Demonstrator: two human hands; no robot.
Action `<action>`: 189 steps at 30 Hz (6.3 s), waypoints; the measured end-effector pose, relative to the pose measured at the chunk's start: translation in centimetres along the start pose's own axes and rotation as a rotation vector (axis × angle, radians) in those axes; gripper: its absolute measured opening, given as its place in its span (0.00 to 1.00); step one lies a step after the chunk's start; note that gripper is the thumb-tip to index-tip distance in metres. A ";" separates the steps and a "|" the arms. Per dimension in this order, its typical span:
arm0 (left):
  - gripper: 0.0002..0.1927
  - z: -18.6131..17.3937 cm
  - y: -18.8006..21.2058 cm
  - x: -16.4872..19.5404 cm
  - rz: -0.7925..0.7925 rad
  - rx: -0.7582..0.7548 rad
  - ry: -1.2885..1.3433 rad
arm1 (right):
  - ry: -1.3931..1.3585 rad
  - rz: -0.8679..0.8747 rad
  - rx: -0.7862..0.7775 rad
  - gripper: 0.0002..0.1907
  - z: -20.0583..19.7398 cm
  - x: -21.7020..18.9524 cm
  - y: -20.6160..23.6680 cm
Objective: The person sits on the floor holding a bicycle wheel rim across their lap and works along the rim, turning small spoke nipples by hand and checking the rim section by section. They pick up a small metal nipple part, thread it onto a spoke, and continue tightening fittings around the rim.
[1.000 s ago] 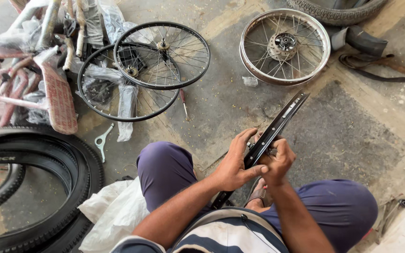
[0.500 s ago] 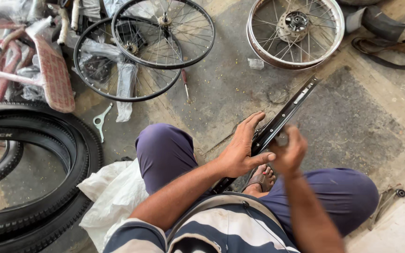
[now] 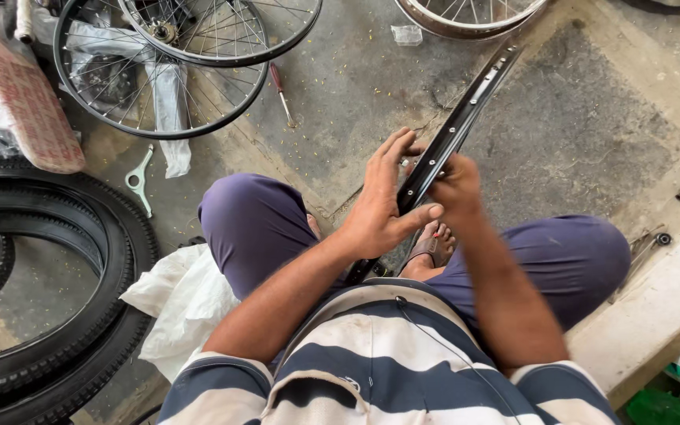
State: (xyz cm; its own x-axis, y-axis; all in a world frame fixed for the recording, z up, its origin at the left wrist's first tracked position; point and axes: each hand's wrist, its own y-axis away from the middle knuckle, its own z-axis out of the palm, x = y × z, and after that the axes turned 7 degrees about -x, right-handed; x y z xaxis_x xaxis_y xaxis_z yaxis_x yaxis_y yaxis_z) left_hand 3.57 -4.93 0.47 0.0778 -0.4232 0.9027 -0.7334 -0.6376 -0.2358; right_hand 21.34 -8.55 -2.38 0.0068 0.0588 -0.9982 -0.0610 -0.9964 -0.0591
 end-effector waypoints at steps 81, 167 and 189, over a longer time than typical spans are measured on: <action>0.55 0.2 0.4 0.4 -0.021 -0.025 0.082 | -0.393 0.107 -0.116 0.19 -3.8 -0.7 2.2; 0.54 0.2 0.4 0.2 -0.031 -0.039 0.168 | -0.084 -0.144 0.053 0.11 -2.3 0.4 3.2; 0.55 0.1 0.4 0.2 -0.069 -0.036 0.153 | -0.264 0.046 -0.039 0.15 -3.5 1.3 2.2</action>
State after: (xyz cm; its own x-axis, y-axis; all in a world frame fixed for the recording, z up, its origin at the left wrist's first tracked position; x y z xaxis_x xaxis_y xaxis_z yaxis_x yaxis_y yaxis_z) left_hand 3.32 -5.35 0.49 0.0269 -0.2743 0.9613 -0.7537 -0.6373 -0.1608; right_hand 24.74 -10.89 -3.75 -0.2561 0.0226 -0.9664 -0.0164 -0.9997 -0.0190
